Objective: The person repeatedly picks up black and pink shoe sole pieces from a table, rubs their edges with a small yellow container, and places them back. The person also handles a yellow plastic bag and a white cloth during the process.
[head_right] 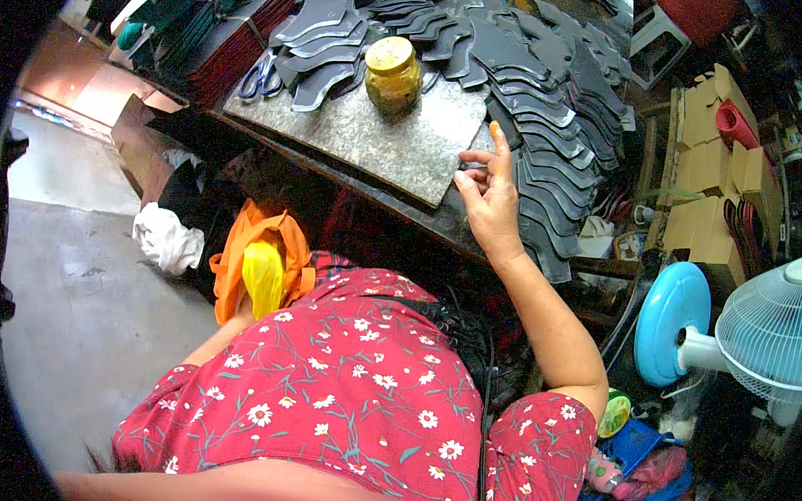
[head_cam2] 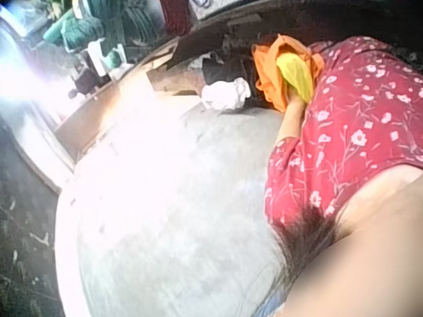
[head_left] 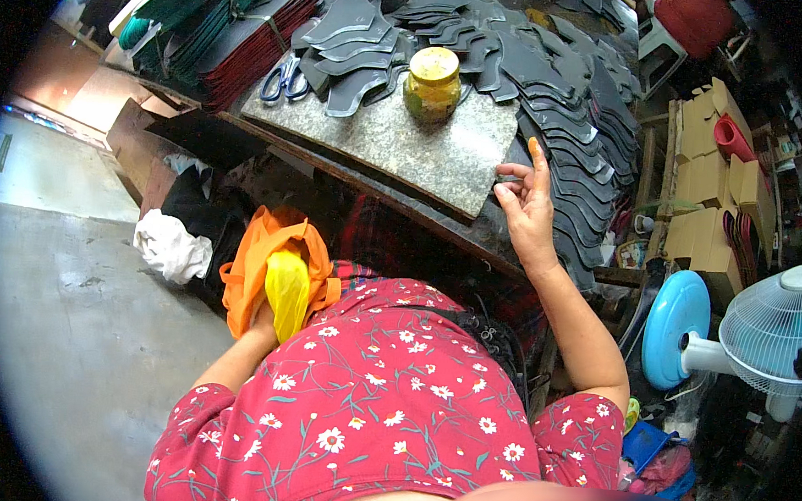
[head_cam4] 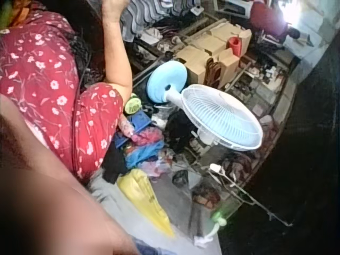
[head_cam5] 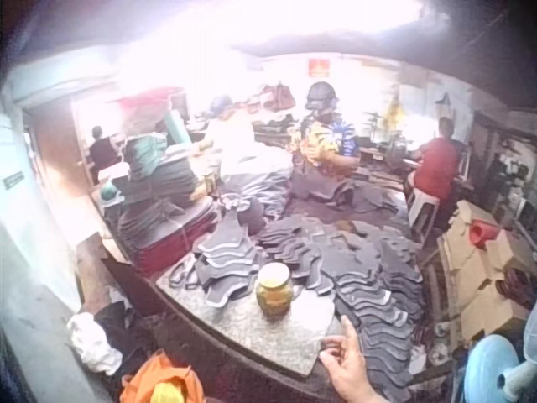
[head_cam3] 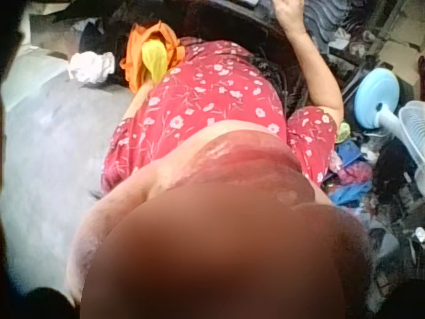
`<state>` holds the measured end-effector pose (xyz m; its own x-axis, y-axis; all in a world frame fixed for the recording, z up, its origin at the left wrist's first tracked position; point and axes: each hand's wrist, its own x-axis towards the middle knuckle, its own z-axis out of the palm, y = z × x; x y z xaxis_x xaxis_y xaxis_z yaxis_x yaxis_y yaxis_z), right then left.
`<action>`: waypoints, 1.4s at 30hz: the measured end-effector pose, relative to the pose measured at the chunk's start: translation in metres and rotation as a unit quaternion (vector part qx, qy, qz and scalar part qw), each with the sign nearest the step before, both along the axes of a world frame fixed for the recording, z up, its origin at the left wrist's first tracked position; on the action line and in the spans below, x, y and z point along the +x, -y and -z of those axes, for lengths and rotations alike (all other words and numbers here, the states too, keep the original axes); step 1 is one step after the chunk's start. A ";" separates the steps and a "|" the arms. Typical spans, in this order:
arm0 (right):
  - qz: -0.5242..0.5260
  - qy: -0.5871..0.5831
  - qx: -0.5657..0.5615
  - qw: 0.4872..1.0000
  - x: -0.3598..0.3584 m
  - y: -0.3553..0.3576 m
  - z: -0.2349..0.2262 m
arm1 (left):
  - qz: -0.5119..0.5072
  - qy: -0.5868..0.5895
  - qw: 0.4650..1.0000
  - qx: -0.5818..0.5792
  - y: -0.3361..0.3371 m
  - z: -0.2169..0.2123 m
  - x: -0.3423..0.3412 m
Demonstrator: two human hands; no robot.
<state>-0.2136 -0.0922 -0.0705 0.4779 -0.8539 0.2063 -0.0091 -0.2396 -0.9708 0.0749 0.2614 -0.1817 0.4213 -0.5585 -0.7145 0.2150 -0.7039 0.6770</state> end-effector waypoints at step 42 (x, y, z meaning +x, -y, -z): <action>-0.019 -0.021 -0.177 0.984 0.002 -0.022 0.003 | 0.064 0.266 0.942 -0.192 -0.051 -0.256 0.030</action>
<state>-0.2115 -0.0706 -0.0730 0.5222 -0.7136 0.4670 -0.0320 -0.5636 -0.8254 0.1051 0.3125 0.0739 0.5750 -0.8034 -0.1550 -0.2971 -0.3815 0.8753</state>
